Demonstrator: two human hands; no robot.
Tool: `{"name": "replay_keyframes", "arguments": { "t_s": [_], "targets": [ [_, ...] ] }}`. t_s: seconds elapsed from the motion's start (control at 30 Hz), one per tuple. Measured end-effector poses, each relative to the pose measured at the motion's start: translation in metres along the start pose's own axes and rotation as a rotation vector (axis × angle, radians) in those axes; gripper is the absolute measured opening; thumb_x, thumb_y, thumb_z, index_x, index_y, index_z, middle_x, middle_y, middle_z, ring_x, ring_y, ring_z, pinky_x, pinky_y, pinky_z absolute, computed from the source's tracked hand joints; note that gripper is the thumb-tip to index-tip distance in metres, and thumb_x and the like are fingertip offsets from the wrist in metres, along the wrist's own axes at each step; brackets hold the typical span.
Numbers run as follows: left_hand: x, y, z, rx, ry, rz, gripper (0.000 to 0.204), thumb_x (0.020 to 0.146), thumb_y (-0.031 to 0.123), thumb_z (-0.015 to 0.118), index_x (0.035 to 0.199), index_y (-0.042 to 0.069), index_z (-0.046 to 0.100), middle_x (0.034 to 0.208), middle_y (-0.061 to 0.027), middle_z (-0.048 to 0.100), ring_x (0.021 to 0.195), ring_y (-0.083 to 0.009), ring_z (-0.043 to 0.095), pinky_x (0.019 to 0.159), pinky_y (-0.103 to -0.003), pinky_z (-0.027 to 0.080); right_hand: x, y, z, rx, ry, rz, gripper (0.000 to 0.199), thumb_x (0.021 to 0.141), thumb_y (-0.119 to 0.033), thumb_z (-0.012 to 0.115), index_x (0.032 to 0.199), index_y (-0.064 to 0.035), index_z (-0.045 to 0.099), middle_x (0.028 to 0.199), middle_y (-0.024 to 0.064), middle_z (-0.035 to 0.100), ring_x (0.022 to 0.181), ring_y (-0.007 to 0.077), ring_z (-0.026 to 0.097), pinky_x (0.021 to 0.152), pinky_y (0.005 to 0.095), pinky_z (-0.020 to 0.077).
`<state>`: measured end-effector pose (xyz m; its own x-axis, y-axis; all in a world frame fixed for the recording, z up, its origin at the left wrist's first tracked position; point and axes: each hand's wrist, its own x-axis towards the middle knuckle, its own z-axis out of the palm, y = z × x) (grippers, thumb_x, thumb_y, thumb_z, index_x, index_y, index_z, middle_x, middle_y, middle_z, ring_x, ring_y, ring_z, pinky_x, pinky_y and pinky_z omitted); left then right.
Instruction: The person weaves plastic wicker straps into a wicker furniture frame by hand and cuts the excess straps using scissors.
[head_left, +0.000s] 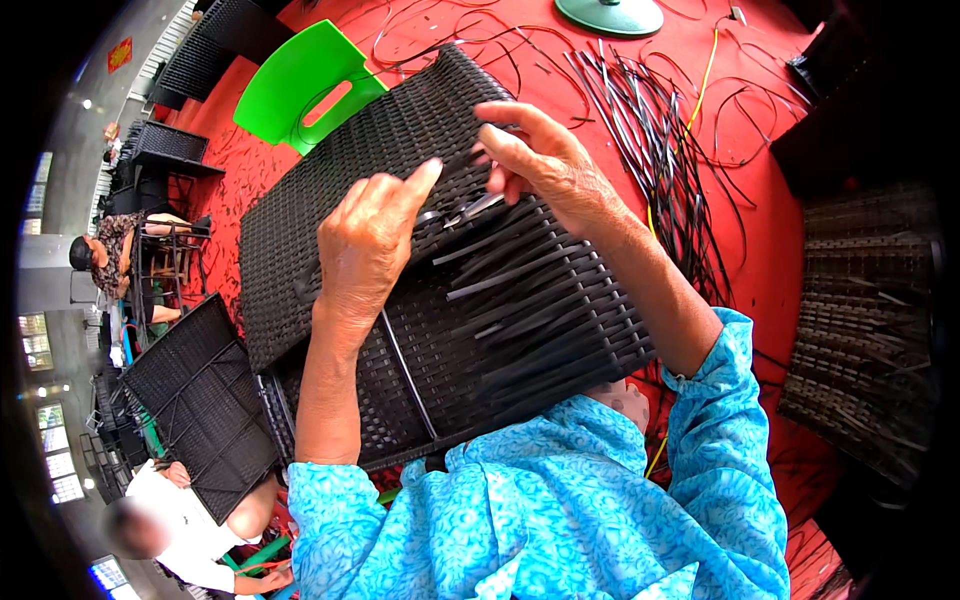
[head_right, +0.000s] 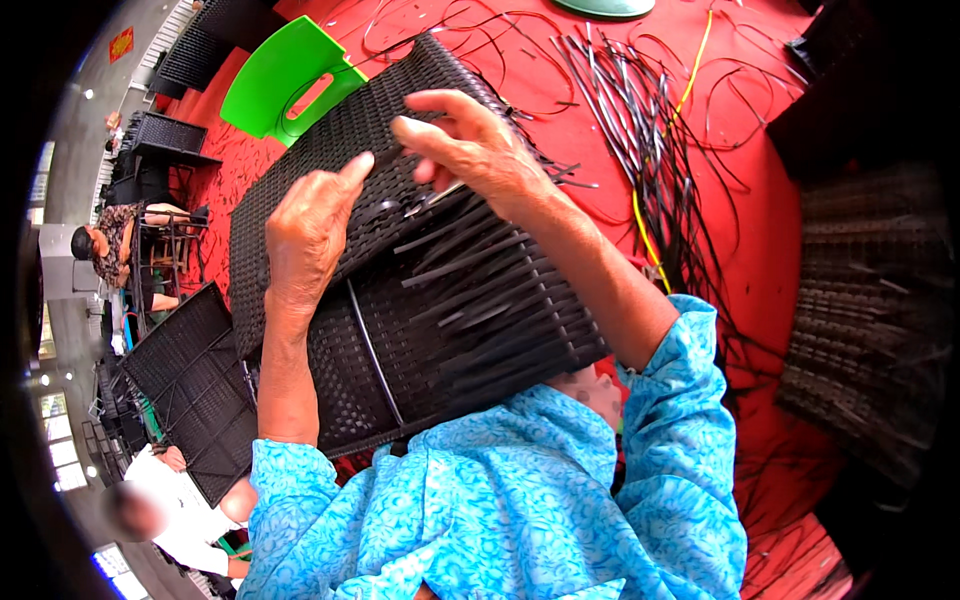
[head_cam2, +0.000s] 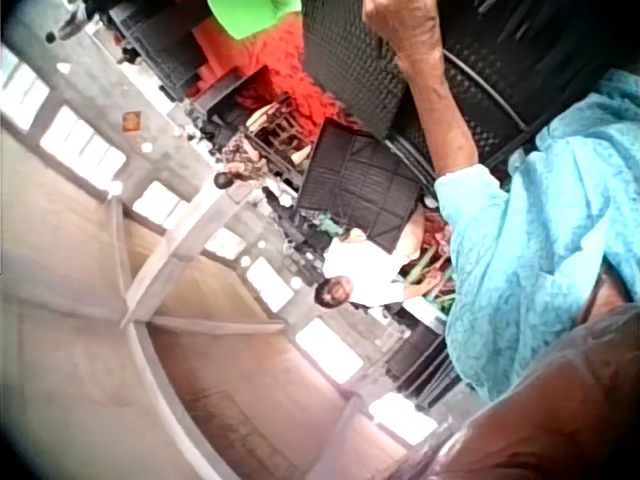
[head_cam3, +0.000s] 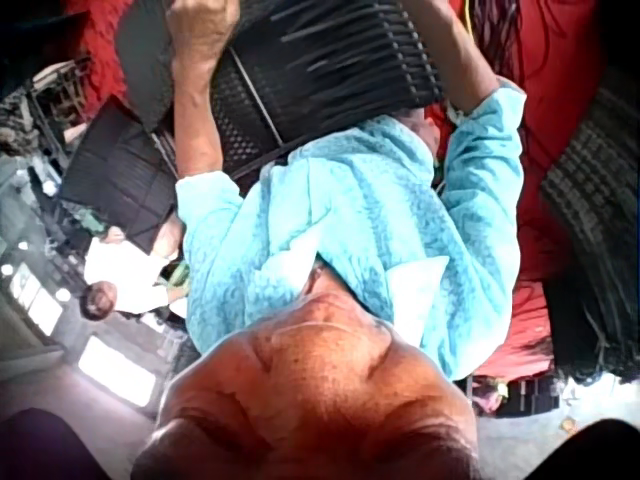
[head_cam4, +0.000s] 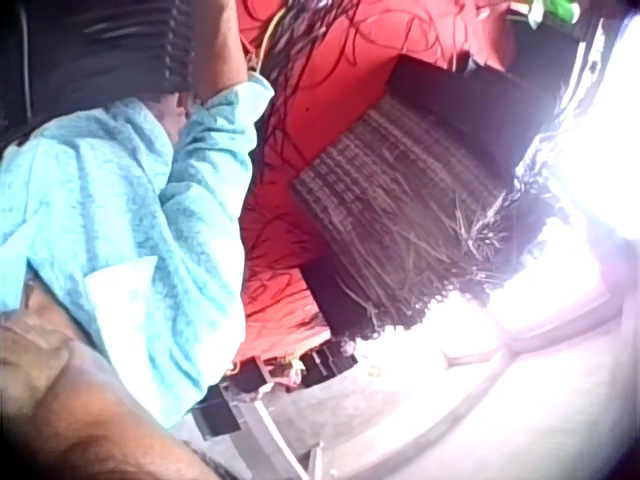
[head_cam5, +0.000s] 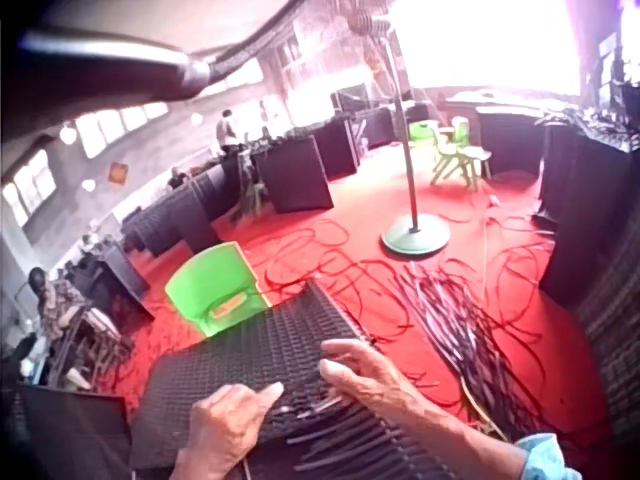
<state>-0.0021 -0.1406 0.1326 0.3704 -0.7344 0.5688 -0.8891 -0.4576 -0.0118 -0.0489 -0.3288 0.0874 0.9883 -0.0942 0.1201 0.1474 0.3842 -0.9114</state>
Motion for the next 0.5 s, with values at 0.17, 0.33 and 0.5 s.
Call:
{"name": "replay_keyframes", "arguments": {
  "t_s": [0.17,0.33,0.5],
  "targets": [
    [-0.048,-0.031,0.023,0.077,-0.316,-0.036,0.023,0.072,0.011,0.062,0.095,0.016,0.062,0.066,-0.003,0.047,0.063,-0.0187,0.054,0.054,-0.032,0.045,0.001,0.061,-0.026,-0.445,0.035,0.156,0.032,0.086,-0.027,0.057,0.11,-0.005,0.055,0.077,-0.0007,0.054,0.066,0.0054,0.051,0.056,0.0201,0.0444],
    [-0.059,-0.04,0.041,0.143,-0.342,0.025,0.015,0.071,0.012,0.063,0.086,0.015,0.062,0.065,-0.0021,0.045,0.062,-0.017,0.053,0.052,-0.03,0.045,-0.012,0.099,-0.013,-0.558,0.07,0.177,0.024,0.086,-0.02,0.056,0.104,-0.0047,0.059,0.069,-0.001,0.054,0.059,0.0055,0.051,0.055,0.0202,0.0445],
    [-0.057,-0.045,0.046,0.157,-0.33,0.003,0.01,0.071,0.013,0.063,0.081,0.014,0.062,0.065,-0.0024,0.045,0.061,-0.0173,0.053,0.052,-0.03,0.045,-0.017,0.11,-0.012,-0.625,0.073,0.067,0.019,0.085,-0.015,0.056,0.099,-0.0031,0.061,0.069,0.0016,0.057,0.059,0.007,0.052,0.055,0.0221,0.0442]
  ]
}}
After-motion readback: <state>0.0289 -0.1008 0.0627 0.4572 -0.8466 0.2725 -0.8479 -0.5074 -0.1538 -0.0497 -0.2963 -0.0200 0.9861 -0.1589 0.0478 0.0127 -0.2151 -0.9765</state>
